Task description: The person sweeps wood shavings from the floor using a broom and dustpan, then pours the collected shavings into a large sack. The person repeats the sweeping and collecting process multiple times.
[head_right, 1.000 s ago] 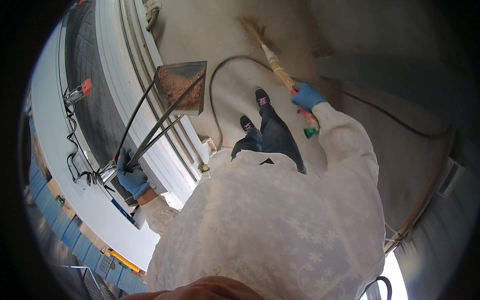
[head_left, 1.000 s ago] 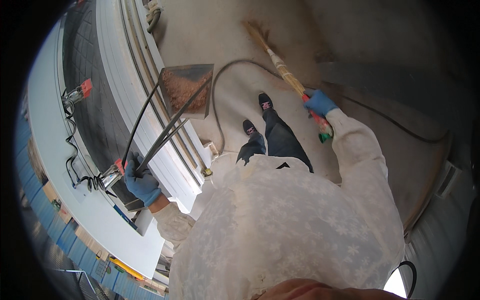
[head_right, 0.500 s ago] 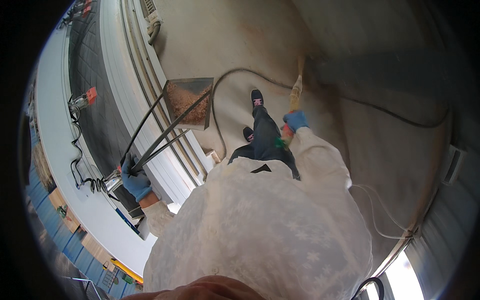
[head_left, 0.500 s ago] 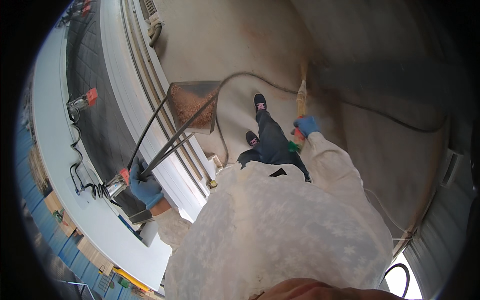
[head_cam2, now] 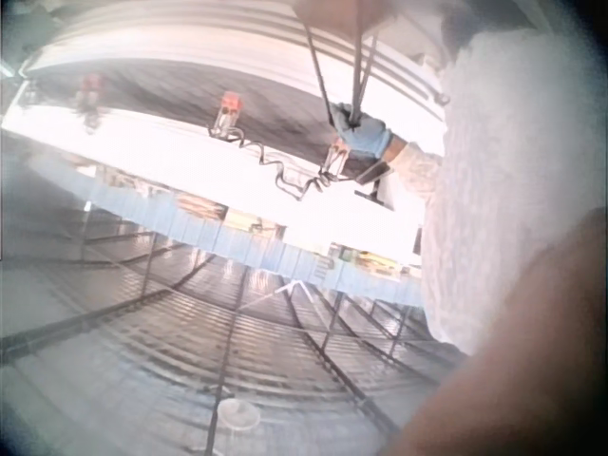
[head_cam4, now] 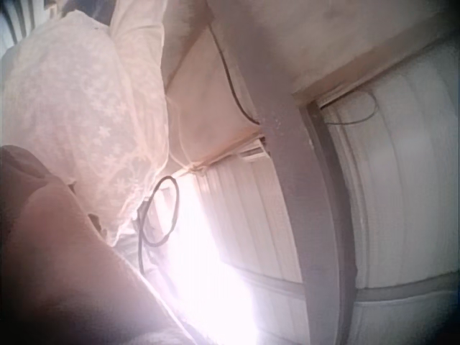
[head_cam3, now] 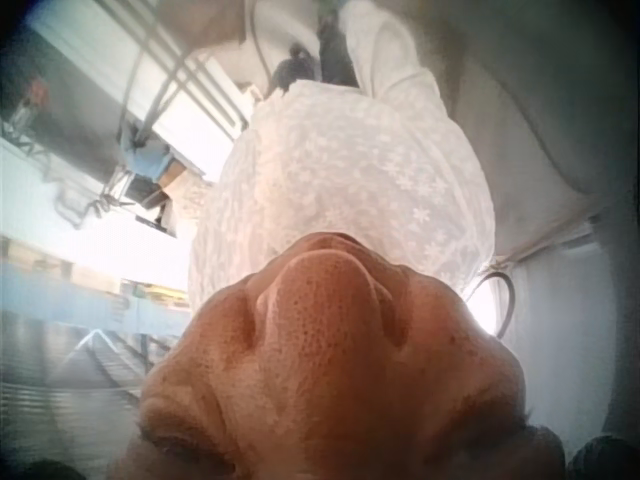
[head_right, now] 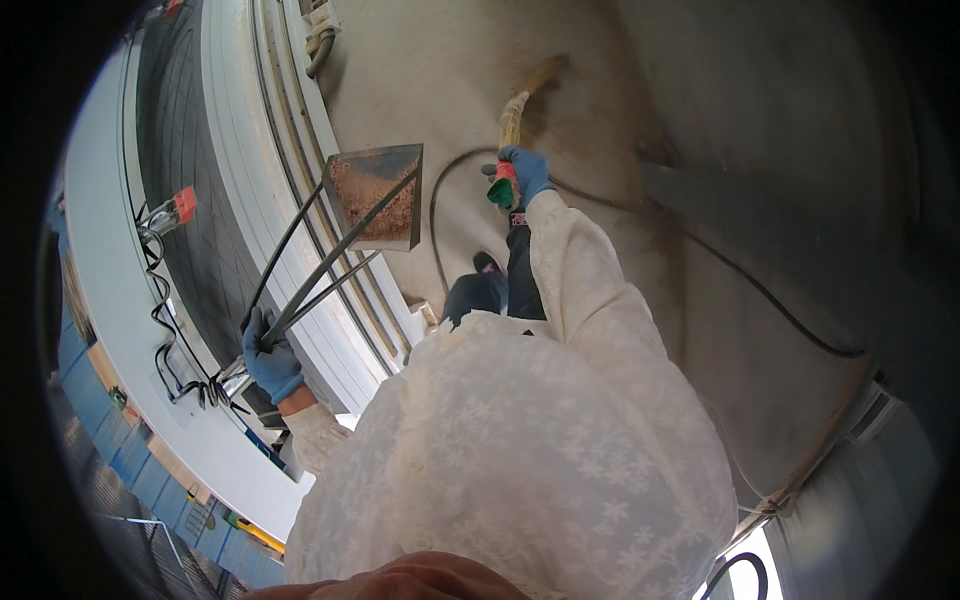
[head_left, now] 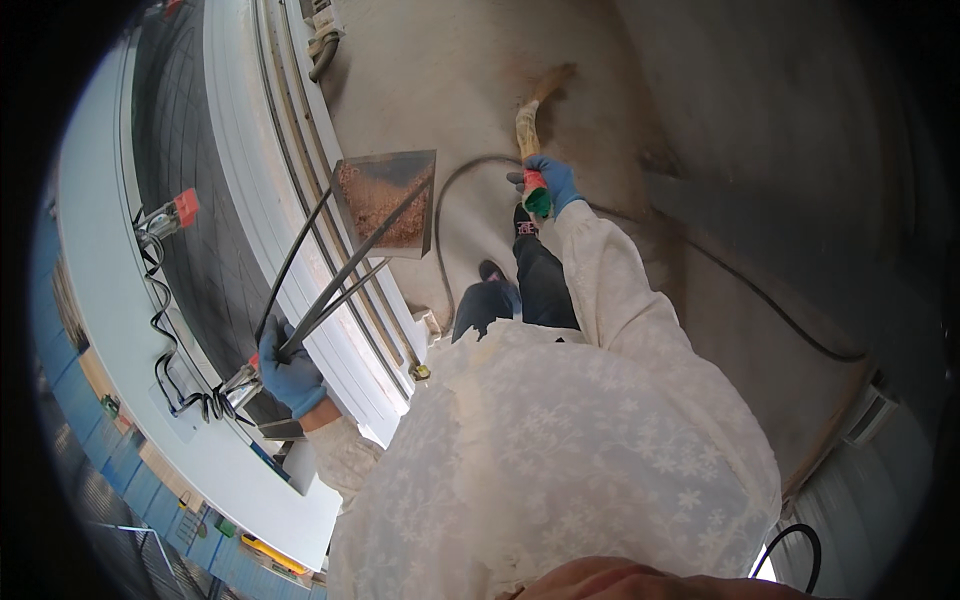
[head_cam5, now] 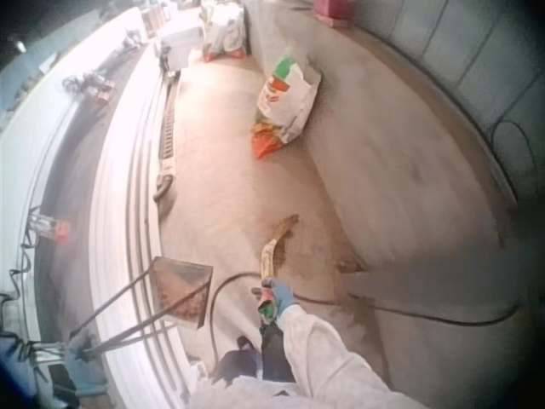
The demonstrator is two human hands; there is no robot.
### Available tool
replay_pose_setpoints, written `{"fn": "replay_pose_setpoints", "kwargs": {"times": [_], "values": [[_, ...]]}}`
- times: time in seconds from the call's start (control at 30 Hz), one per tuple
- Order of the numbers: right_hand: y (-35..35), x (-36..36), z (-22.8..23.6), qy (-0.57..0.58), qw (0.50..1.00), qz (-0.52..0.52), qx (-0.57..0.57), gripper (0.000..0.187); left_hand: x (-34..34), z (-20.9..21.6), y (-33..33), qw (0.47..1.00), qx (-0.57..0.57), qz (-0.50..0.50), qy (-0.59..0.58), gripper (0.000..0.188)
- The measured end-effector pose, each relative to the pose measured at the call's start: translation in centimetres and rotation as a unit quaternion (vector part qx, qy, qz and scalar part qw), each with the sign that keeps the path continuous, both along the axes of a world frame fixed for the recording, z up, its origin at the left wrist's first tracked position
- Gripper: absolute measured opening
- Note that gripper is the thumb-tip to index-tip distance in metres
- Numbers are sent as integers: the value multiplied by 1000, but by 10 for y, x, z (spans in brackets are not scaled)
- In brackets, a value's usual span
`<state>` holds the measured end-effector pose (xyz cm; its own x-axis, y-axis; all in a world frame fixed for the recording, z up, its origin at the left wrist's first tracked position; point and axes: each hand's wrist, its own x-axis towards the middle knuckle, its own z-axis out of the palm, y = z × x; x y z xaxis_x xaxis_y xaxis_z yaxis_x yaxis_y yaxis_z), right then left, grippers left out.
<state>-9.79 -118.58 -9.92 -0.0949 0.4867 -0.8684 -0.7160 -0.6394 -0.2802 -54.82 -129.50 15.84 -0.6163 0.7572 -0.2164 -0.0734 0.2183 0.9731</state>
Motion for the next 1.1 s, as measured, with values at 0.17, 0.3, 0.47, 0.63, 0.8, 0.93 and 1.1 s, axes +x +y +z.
{"fn": "replay_pose_setpoints", "kwargs": {"times": [0.17,0.3,0.47,0.63,0.8,0.93,1.1], "values": [[2,5,36,-68,996,59,28,28,-10,-3,31,999,22,29,-18,33],[-19,-4,69,-146,985,97,-1,24,-32,-15,69,1000,-3,3,4,32],[-12,-58,73,-62,996,32,-63,22,-42,-34,114,992,-12,54,-113,36],[36,-106,-48,-106,992,-31,-57,15,-51,-38,142,991,-31,26,-127,32],[103,-138,-55,27,999,-33,3,21,-55,-49,154,986,-55,64,-141,29],[130,-134,8,-19,1000,12,-8,28,-48,-60,156,986,-69,72,-135,30],[140,-118,80,-79,978,191,37,34,-36,-82,153,985,-114,89,-96,30]]}}
